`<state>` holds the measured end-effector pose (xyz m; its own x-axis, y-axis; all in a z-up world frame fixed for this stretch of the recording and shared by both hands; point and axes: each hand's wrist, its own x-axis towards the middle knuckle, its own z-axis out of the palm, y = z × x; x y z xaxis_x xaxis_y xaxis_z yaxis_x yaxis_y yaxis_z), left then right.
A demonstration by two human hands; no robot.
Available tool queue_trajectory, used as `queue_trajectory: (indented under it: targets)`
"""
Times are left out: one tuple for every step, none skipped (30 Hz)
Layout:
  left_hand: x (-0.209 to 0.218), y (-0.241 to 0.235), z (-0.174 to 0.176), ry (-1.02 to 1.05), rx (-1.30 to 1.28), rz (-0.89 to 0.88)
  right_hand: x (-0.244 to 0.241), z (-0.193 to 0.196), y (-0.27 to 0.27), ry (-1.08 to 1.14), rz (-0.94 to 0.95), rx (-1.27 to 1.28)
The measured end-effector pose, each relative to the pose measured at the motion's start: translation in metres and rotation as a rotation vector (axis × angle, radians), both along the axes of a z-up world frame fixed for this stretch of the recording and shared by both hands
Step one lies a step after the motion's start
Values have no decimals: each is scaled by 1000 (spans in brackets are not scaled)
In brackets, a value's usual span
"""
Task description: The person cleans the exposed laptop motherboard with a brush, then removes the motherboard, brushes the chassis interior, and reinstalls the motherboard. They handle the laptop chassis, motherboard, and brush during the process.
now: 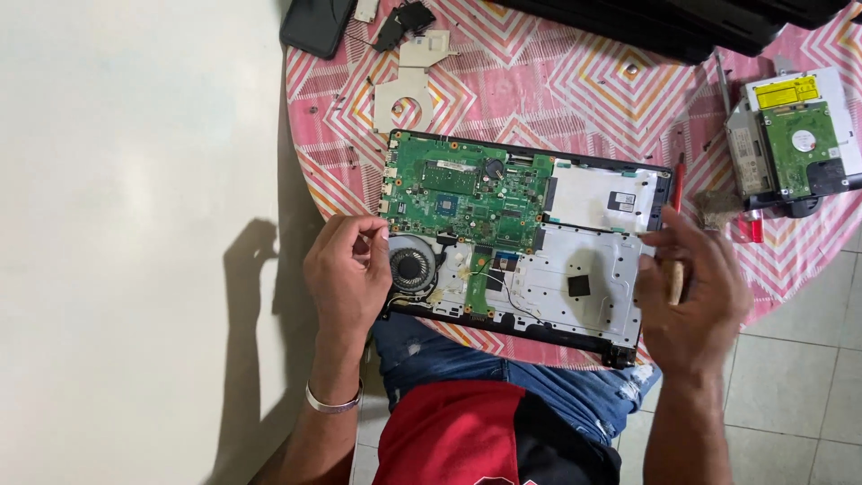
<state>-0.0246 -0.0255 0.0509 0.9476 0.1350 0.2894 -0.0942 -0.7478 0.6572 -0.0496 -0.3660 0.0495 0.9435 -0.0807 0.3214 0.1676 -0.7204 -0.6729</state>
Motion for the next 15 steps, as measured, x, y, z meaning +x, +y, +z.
queue_trajectory:
  targets:
    - [1,0,-1,-2,8,5,-2,-3,-8,-2,5,8]
    - [1,-1,-1,22,35,16,-6,-4,-16,-68,-3,14]
    - [2,-2,-1,46,61,28,-10,-6,-25,-134,-11,19]
    - [3,-3,-1,48,67,29,-14,-14,-32,-132,-11,25]
    - [4,-4,-1,55,71,35,-17,-22,-39,-149,-43,20]
    - [5,-5,0,65,75,38,-22,-30,-47,-163,-78,13]
    - [5,-6,0,71,80,35,-24,-32,-48,-157,-82,18]
    - [5,-8,0,74,95,44,-25,-35,-48,-153,-107,39]
    - [6,-9,0,78,111,52,-26,-38,-49,-150,-132,60]
    - [6,-9,-1,85,117,50,-26,-43,-50,-143,-135,66]
    - [6,-10,-2,94,122,54,-25,-48,-52,-142,-132,136]
    - [7,-10,-2,103,128,56,-25,-53,-53,-142,-129,207]
    - [8,-11,-2,110,135,53,-25,-54,-52,-135,-134,213]
    - [8,-12,-2,121,142,70,-25,-55,-52,-125,-137,256]
    - [9,-13,-2,132,150,88,-25,-56,-52,-115,-140,300]
